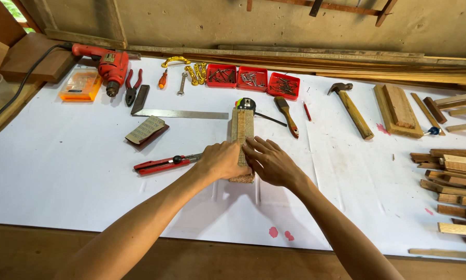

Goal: Shave a small piece of wood using a utility knife while holding it against a larger wood block.

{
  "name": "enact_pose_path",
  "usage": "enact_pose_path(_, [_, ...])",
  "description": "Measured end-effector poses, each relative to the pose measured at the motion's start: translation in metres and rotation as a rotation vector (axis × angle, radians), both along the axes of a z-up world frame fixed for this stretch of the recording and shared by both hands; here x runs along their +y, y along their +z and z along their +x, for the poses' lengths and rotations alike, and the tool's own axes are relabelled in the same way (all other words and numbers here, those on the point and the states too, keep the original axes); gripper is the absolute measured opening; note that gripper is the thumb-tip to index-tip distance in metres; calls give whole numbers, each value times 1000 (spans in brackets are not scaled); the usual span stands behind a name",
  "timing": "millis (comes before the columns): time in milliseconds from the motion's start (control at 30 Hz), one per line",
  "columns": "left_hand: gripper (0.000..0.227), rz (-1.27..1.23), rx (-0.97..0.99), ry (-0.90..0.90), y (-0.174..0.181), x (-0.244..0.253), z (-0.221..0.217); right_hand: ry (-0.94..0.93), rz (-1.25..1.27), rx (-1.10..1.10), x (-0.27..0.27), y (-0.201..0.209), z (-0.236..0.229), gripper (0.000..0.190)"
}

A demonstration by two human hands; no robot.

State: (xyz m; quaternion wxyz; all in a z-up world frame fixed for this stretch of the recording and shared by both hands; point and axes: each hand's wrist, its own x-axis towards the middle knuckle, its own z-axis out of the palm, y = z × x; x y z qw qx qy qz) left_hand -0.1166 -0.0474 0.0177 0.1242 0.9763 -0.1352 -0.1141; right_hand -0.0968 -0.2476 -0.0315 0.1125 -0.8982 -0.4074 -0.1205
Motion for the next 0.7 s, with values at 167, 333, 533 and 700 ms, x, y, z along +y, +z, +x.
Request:
enact_pose_path(167, [79,-175,-5,37,-14,14,0,26,-27,-42,0,-2,0,48])
enact_pose_path(333, [77,-389,166,120,-16,41,-5,19,-86,-10,16,2,3,47])
enact_pose_path(533, [29,-805,431,127,-12,102,-8,57,-67,-82,51,13,8,51])
enact_pose_path(700, [29,-707,449,78,15,129,-22,98,-22,-247,74,30,6,55])
